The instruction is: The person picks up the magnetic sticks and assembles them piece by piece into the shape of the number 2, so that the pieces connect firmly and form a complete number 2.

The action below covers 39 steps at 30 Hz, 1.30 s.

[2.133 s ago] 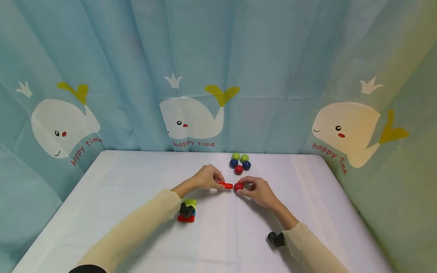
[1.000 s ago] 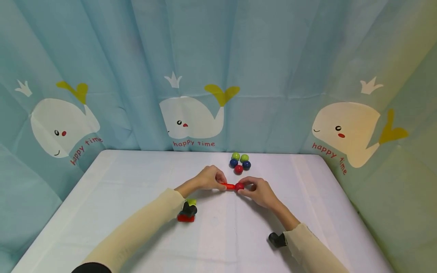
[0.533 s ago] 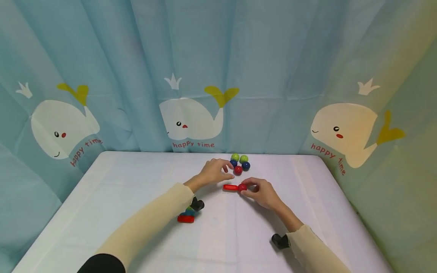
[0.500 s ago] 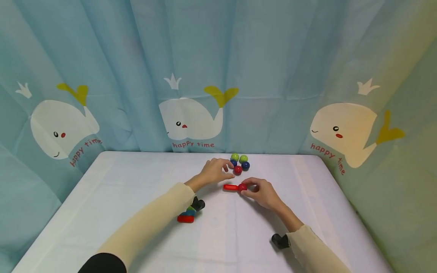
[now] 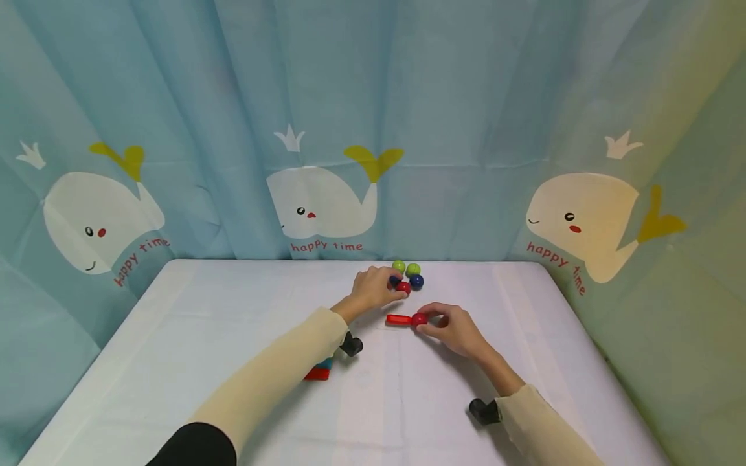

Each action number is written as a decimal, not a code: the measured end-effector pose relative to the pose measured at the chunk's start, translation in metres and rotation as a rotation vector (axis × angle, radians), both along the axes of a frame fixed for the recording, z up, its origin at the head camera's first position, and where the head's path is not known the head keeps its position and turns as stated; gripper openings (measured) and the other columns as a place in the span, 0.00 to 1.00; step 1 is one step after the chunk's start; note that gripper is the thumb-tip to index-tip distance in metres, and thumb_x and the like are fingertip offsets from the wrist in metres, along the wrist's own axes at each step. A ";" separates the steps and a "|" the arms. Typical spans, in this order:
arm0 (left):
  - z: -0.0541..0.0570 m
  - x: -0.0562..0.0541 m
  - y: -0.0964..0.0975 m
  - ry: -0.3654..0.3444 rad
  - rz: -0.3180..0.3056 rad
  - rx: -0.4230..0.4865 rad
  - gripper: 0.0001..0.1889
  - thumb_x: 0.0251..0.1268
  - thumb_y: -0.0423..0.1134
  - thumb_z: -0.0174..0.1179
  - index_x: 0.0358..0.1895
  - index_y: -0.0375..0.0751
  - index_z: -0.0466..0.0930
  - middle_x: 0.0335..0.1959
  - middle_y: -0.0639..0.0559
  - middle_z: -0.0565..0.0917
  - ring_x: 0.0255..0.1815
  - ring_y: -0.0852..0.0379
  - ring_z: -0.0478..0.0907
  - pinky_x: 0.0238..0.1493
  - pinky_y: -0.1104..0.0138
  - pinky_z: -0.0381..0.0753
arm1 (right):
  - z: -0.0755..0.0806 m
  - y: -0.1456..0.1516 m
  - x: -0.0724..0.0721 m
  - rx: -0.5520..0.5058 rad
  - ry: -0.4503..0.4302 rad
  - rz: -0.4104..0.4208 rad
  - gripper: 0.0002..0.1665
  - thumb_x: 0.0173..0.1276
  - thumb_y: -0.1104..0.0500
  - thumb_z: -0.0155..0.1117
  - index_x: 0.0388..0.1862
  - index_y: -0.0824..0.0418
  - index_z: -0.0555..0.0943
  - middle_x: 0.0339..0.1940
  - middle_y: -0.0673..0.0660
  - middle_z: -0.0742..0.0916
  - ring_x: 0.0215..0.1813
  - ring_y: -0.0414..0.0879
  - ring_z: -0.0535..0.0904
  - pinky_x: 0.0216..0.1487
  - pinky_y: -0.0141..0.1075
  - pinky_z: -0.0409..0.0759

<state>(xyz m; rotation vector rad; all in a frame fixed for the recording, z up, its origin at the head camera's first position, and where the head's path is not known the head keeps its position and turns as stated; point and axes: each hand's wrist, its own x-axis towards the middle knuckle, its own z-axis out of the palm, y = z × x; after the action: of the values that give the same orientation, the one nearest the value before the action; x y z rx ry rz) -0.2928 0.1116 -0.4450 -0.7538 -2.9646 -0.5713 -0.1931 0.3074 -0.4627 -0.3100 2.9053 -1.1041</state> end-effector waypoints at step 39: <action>-0.010 -0.003 -0.008 0.004 0.006 0.072 0.14 0.52 0.55 0.68 0.41 0.57 0.83 0.30 0.63 0.82 0.31 0.63 0.74 0.39 0.63 0.74 | -0.001 0.010 0.003 0.006 0.031 -0.013 0.18 0.58 0.50 0.70 0.47 0.48 0.82 0.42 0.49 0.86 0.33 0.45 0.74 0.31 0.30 0.72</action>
<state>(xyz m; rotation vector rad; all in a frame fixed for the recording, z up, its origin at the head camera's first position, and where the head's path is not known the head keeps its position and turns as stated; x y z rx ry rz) -0.2957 0.1038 -0.4548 -0.7386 -2.9237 -0.6720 -0.1897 0.3173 -0.4637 -0.3111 2.9410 -1.1019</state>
